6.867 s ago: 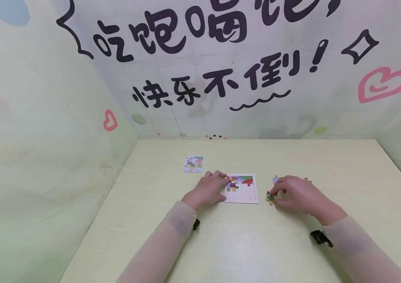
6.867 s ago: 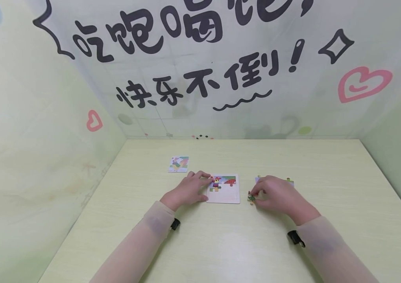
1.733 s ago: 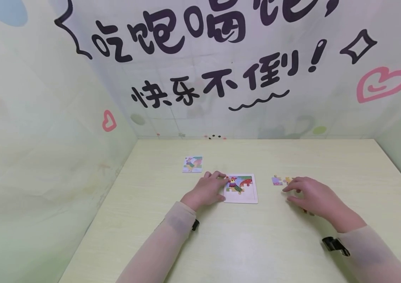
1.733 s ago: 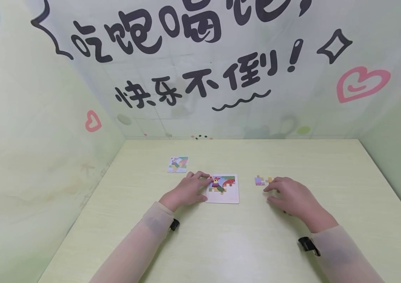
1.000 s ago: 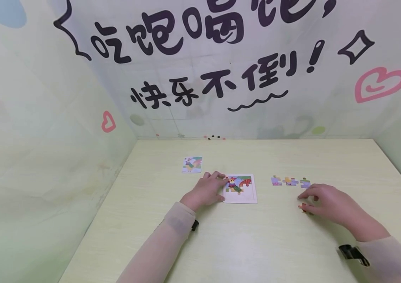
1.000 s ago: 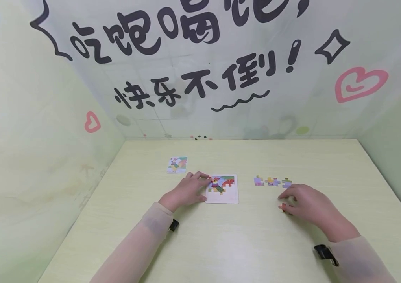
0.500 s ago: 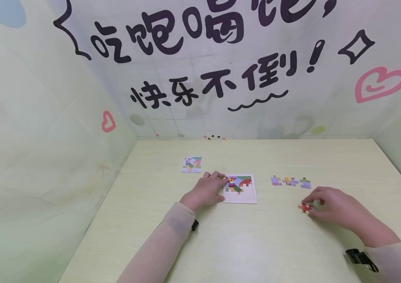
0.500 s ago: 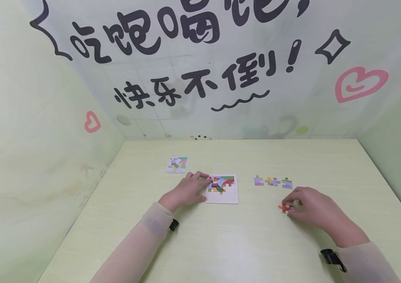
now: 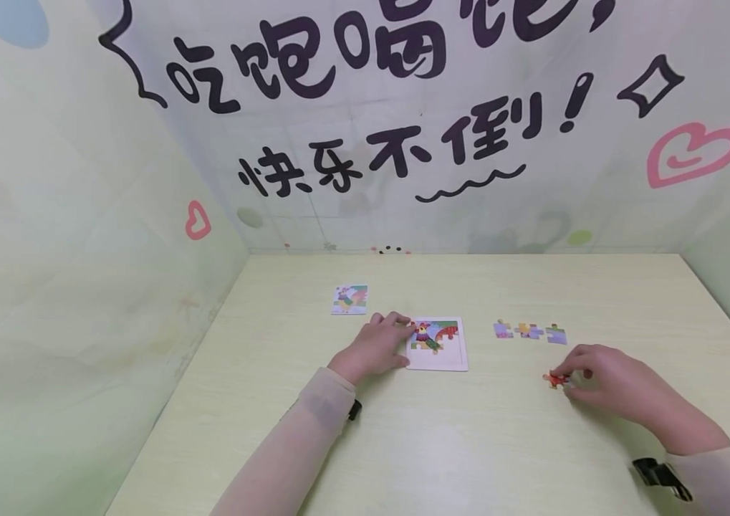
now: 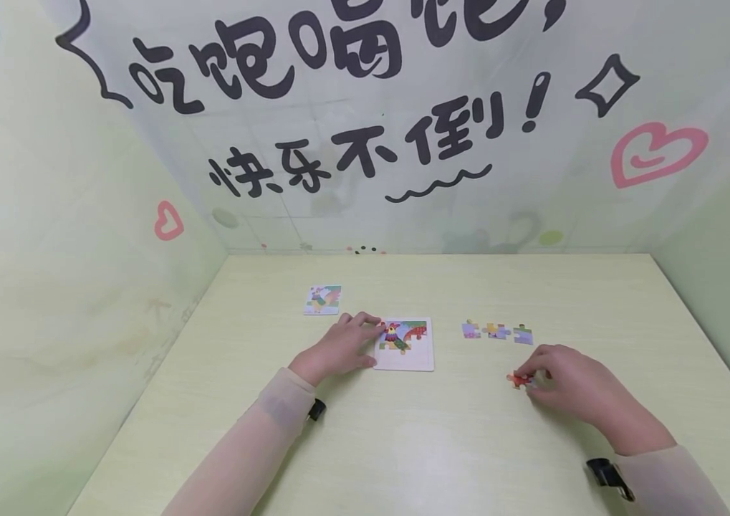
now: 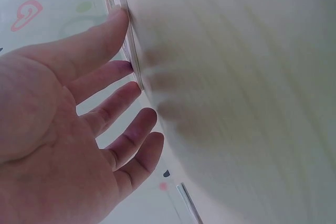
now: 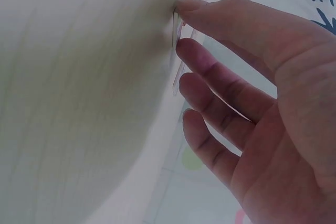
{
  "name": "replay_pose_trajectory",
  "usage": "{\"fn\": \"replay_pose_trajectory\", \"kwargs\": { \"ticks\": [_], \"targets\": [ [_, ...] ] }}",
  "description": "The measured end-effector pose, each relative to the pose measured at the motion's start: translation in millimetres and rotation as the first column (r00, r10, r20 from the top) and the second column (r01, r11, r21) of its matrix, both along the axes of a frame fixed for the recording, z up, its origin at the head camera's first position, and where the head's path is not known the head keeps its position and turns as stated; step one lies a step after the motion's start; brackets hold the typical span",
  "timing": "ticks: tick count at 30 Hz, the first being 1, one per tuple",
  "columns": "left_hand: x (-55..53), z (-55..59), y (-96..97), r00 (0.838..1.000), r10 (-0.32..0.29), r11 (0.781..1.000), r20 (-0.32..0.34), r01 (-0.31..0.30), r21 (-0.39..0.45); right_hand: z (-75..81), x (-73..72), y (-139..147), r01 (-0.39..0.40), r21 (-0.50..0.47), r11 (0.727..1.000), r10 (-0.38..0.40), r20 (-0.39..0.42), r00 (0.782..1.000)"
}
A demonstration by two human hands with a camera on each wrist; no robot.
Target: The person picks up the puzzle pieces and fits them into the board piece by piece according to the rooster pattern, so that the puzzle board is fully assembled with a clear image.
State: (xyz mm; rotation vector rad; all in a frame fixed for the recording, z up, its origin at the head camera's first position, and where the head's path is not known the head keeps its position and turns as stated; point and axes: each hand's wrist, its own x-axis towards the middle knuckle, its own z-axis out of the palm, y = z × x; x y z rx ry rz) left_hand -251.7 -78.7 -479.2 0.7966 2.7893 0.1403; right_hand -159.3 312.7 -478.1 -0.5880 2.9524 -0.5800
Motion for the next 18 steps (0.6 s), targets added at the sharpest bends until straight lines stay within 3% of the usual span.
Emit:
{"fn": "replay_pose_trajectory", "kwargs": {
  "ticks": [18],
  "targets": [
    [-1.0,-2.2,-0.3,1.0,-0.002,1.0,-0.008,0.002,-0.001,-4.4,-3.7,-3.2,-0.04,-0.039,0.998,0.035,-0.115,0.993]
  ]
}}
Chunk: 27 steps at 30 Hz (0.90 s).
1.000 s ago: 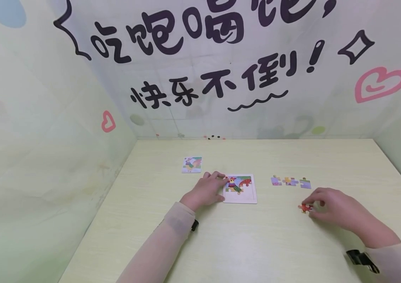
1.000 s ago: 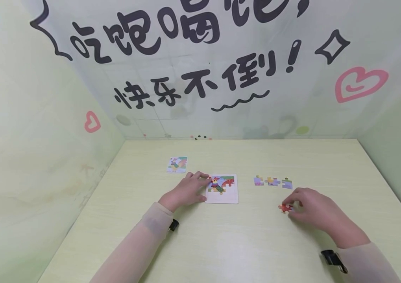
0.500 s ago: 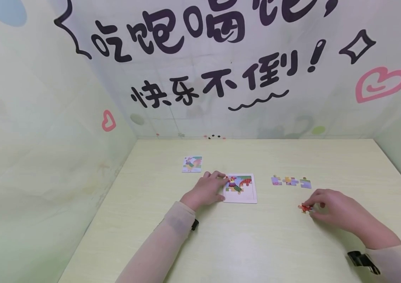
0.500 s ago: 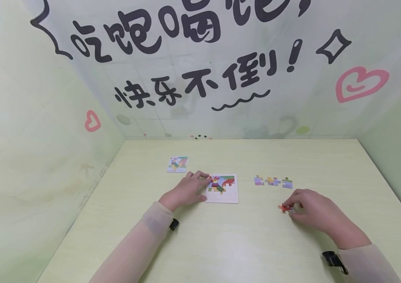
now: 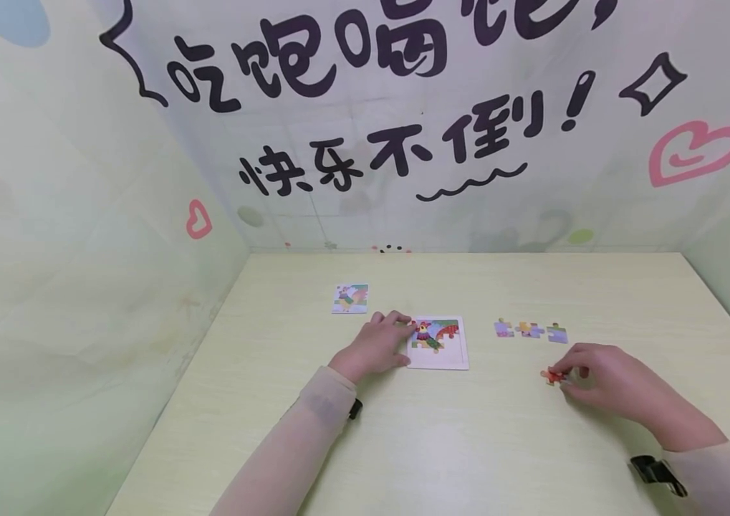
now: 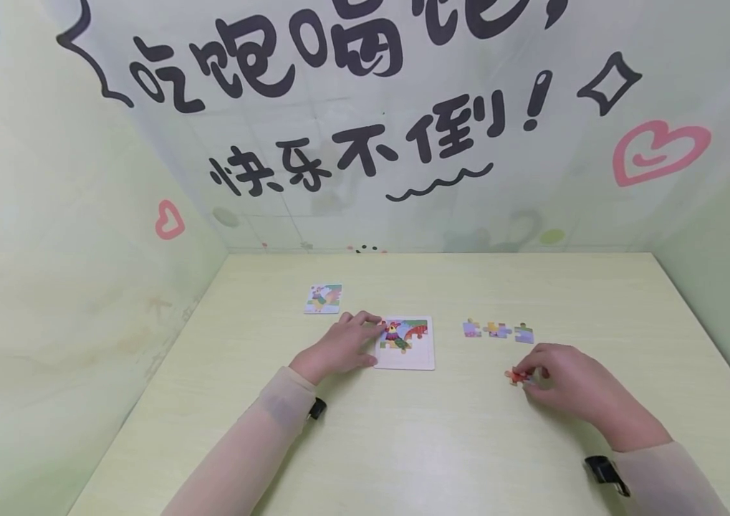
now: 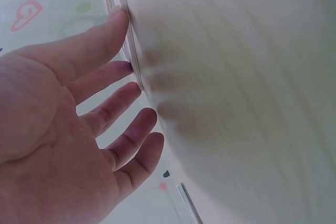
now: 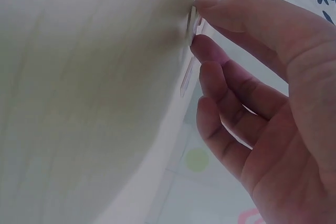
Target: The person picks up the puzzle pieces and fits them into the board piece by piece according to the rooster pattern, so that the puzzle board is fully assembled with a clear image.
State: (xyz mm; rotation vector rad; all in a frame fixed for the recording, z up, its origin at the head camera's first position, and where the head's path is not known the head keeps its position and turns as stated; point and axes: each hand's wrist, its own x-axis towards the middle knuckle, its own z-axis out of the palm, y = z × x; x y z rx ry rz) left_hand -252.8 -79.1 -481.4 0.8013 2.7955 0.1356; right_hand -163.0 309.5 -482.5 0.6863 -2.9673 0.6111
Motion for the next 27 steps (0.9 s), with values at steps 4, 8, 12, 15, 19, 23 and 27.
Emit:
{"fn": "replay_pose_trajectory", "kwargs": {
  "ticks": [4,8,12,15,19,23,27],
  "targets": [
    [1.4,2.1,-0.1,1.0,0.01,1.0,0.017,-0.01,0.009,0.7,-2.6,-3,-0.004,0.0,1.0,0.004,-0.02,1.0],
    [2.2,3.2,0.0,1.0,0.013,1.0,0.021,-0.013,0.008,1.6,-5.8,-7,-0.001,0.016,1.0,0.001,-0.033,0.999],
    [2.4,3.8,0.0,1.0,0.008,1.0,0.014,-0.008,0.003,2.2,-8.7,-11,-0.012,0.011,1.0,0.013,-0.049,0.999],
    [2.6,4.7,0.1,1.0,0.006,1.0,0.014,-0.006,0.004,2.6,-10.6,-14,-0.025,-0.001,1.0,0.025,-0.067,0.997],
    [2.4,4.6,0.2,1.0,0.014,1.0,0.026,-0.014,0.011,3.3,-13.2,-17,-0.031,-0.001,1.0,0.031,-0.067,0.997],
    [1.9,4.1,0.4,0.999,0.022,1.0,0.035,-0.023,0.015,4.3,-15.3,-22,-0.024,0.003,1.0,0.024,-0.052,0.998],
    [1.4,3.7,0.7,0.999,0.023,1.0,0.035,-0.024,0.014,5.3,-17.6,-28,-0.015,0.01,1.0,0.015,-0.042,0.999]
  ]
}}
